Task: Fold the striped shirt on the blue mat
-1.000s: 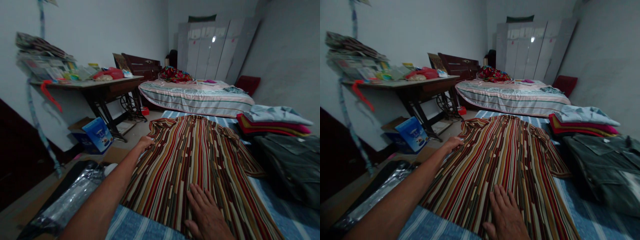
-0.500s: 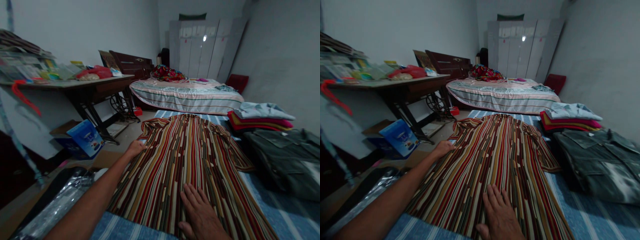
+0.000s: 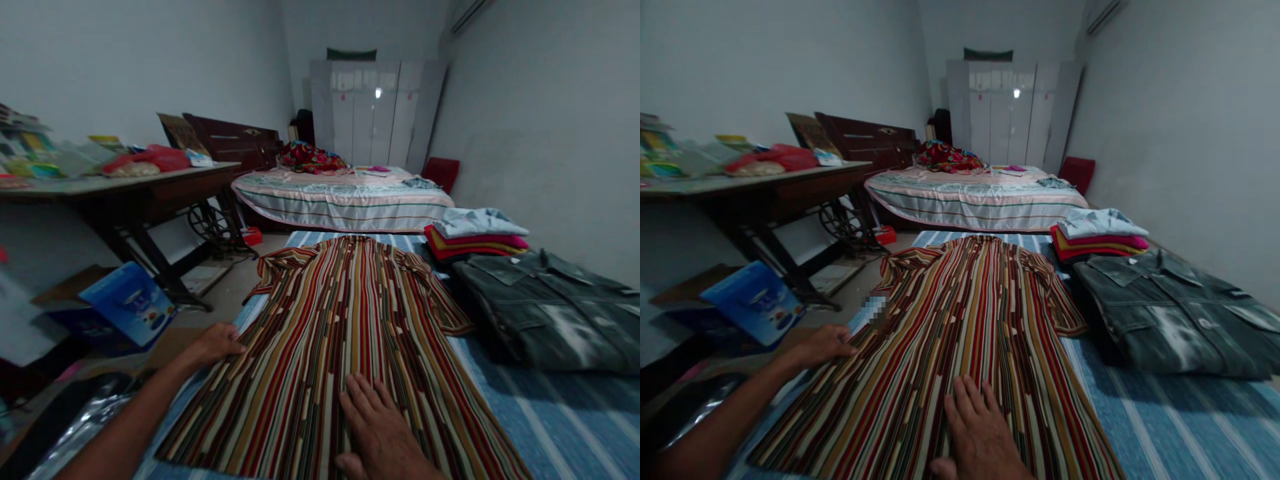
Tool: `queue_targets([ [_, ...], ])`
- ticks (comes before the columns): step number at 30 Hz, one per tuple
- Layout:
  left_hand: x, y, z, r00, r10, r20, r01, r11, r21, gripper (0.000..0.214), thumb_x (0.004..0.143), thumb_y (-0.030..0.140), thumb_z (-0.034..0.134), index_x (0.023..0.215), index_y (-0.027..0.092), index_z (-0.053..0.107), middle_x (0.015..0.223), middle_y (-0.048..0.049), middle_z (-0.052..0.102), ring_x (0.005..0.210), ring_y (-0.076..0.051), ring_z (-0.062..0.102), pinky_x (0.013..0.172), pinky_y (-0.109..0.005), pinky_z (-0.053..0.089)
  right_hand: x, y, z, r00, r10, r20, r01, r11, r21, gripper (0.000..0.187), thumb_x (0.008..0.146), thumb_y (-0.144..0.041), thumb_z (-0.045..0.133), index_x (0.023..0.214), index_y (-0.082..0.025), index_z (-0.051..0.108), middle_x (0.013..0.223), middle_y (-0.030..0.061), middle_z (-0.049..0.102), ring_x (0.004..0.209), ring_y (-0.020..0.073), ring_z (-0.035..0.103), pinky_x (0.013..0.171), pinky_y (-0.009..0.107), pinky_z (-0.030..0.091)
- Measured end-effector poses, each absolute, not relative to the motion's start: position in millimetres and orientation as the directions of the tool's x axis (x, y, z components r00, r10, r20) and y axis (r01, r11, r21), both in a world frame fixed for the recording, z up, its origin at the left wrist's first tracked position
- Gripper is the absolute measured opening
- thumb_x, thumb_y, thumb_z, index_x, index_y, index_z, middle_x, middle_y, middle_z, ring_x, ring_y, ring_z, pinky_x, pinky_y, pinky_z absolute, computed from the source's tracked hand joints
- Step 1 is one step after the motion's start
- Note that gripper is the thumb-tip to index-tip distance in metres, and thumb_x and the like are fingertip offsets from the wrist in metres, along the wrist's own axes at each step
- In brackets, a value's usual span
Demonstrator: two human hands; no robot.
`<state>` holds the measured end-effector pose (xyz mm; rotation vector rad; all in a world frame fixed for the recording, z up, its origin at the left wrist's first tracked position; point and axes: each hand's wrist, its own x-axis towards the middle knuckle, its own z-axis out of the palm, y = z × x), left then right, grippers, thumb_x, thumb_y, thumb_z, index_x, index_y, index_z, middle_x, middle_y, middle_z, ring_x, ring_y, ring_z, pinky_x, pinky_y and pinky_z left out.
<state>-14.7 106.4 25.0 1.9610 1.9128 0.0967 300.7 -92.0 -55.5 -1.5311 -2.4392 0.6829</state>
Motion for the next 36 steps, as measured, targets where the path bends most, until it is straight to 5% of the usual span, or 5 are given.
queue_targets([
  [6, 6.3, 90.2, 27.6, 0.172, 0.982, 0.078, 0.984, -0.174, 0.025, 0.024, 0.07, 0.033, 0.049, 0.083, 0.017, 0.06, 0.097, -0.0128, 0.066, 0.097, -0.03, 0.061, 0.083, -0.038, 0.046, 301.9, -90.3, -53.8, -0.476, 0.877, -0.066, 0.786, 0.39, -0.48, 0.076, 0.086, -0.058, 0.047, 0.147, -0.017, 0.025, 0.152, 0.0117, 0.01, 0.14, 0.0304, 0.007, 0.112, 0.054, 0.012],
  [12, 55.8, 64.3, -8.9, 0.476, 0.857, 0.198, 0.877, -0.478, -0.042, 0.05, 0.085, 0.043, 0.041, 0.125, 0.016, 0.054, 0.146, -0.0117, 0.039, 0.136, -0.026, 0.031, 0.109, -0.043, 0.029, 301.6, -91.8, -62.7, -0.456, 0.886, 0.081, 0.796, 0.446, -0.41, 0.072, 0.089, -0.061, 0.042, 0.145, -0.017, 0.029, 0.151, 0.0128, 0.02, 0.14, 0.0299, 0.014, 0.112, 0.052, 0.017],
  [19, 53.5, 57.9, -43.5, 0.391, 0.92, -0.001, 0.916, -0.389, -0.1, 0.064, 0.086, 0.053, 0.037, 0.142, 0.022, 0.035, 0.151, -0.0078, 0.025, 0.141, -0.029, 0.018, 0.11, -0.052, 0.02, 294.1, -75.8, -116.7, -0.41, 0.86, 0.304, 0.868, 0.47, -0.158, 0.043, 0.097, -0.033, 0.036, 0.138, -0.023, 0.041, 0.145, 0.0082, 0.035, 0.133, 0.0271, 0.034, 0.104, 0.047, 0.036],
  [25, 57.3, 57.5, -34.5, 0.333, 0.94, -0.077, 0.926, -0.341, -0.163, 0.063, 0.087, 0.051, 0.034, 0.142, 0.023, 0.032, 0.152, -0.0072, 0.02, 0.141, -0.03, 0.014, 0.11, -0.054, 0.016, 281.7, -63.3, -149.3, -0.341, 0.652, 0.677, 0.915, 0.395, 0.081, 0.031, 0.096, -0.035, 0.04, 0.12, -0.024, 0.055, 0.126, 0.0065, 0.059, 0.118, 0.0228, 0.053, 0.097, 0.04, 0.044],
  [36, 126.6, 78.4, -19.7, 0.534, 0.836, 0.129, 0.844, -0.535, -0.027, 0.052, 0.088, 0.045, 0.04, 0.128, 0.016, 0.054, 0.147, -0.0131, 0.034, 0.138, -0.027, 0.026, 0.11, -0.047, 0.027, 272.4, -45.5, -157.5, -0.274, 0.408, 0.871, 0.943, 0.29, 0.161, 0.021, 0.095, -0.033, 0.043, 0.101, -0.025, 0.06, 0.106, 0.0018, 0.069, 0.102, 0.019, 0.063, 0.101, 0.041, 0.04],
])
